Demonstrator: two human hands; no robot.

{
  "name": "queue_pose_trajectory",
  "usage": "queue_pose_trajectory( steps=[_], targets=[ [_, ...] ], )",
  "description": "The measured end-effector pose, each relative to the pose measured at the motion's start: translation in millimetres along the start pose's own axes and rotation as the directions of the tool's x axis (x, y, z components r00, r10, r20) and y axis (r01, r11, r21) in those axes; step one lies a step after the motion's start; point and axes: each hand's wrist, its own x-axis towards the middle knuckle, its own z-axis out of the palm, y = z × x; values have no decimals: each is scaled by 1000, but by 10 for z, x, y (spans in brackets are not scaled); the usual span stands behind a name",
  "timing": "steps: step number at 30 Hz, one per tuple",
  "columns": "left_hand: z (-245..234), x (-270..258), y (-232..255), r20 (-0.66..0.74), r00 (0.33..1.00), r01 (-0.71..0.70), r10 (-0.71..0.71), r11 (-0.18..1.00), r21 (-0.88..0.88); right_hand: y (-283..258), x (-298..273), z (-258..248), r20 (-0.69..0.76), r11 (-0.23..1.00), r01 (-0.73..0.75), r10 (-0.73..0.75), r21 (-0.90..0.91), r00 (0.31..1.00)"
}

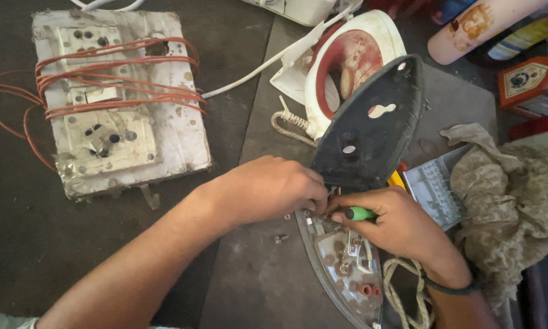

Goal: The person uses a green-handled screwdriver to tighten screws on the internal components of a disassembled electric iron. They briefly wipe the iron's interior with a cloth and continue adjusting screws throughout the clip.

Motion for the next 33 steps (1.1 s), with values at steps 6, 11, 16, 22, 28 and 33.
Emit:
queue_pose_trajectory(
  steps=[6, 11, 16, 22, 28, 33],
  targets=[
    [-19, 16, 28, 54, 998, 10, -11, 1000, 20, -19, -29, -27, -8, 991, 130, -130, 38, 992],
    [-32, 6, 112, 92, 996, 18, -22, 999, 43, 66, -68, -68, -46, 984, 166, -163, 69, 986],
    [12, 28, 152, 107, 994, 3, -11, 997, 78, 322, -315, -273, -159, 892, 180, -124, 414, 980],
    [55, 39, 232, -15, 999, 38, -38, 999, -7, 491, -456, -295, -509, 147, 608, -416, 780, 753],
    [250, 116, 302, -158, 987, 5, -10, 1000, -31, 317, -327, 16, -523, 96, 614, -429, 784, 736],
    [379, 162, 318, -211, 977, -14, -8, 995, -103, 188, -316, 51, -502, 184, 615, -426, 767, 753]
  ],
)
